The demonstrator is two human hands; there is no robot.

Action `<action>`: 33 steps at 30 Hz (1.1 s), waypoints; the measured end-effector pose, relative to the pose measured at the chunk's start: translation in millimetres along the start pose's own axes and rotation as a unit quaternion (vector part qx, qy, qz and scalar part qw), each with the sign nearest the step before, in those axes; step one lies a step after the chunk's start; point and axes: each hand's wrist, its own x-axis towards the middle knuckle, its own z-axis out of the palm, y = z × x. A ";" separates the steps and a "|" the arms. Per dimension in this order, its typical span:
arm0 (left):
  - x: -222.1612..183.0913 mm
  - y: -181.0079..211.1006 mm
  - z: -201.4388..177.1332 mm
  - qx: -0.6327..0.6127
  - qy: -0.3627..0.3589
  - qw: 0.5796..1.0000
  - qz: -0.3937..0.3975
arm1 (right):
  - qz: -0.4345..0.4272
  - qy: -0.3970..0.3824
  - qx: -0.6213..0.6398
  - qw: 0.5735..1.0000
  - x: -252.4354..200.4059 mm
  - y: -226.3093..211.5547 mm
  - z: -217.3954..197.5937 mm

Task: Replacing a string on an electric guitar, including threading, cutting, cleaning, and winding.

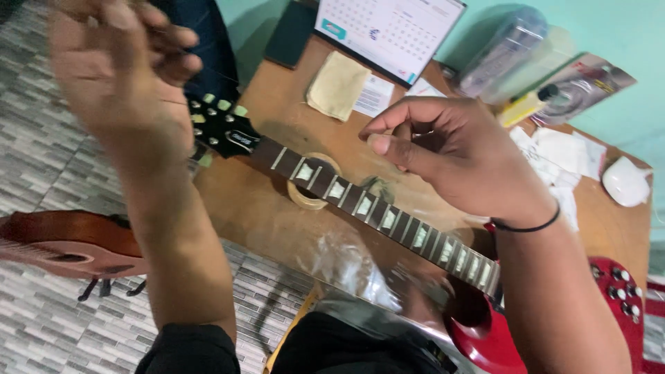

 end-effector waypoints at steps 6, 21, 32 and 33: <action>-12.0 -12.6 -34.0 0.053 0.030 0.990 -0.127 | 0.014 -0.006 -0.026 1.000 42.9 7.2 48.7; -34.7 -76.3 -100.2 0.197 0.014 0.973 -0.117 | -0.107 0.019 0.027 0.994 172.2 27.6 183.7; -36.5 -106.9 -130.1 0.257 0.004 0.964 -0.066 | -0.114 0.086 -0.083 0.986 177.2 41.7 210.3; -38.5 -106.7 -133.8 0.311 0.033 0.946 -0.086 | -0.099 0.076 -0.102 0.987 175.7 36.4 213.2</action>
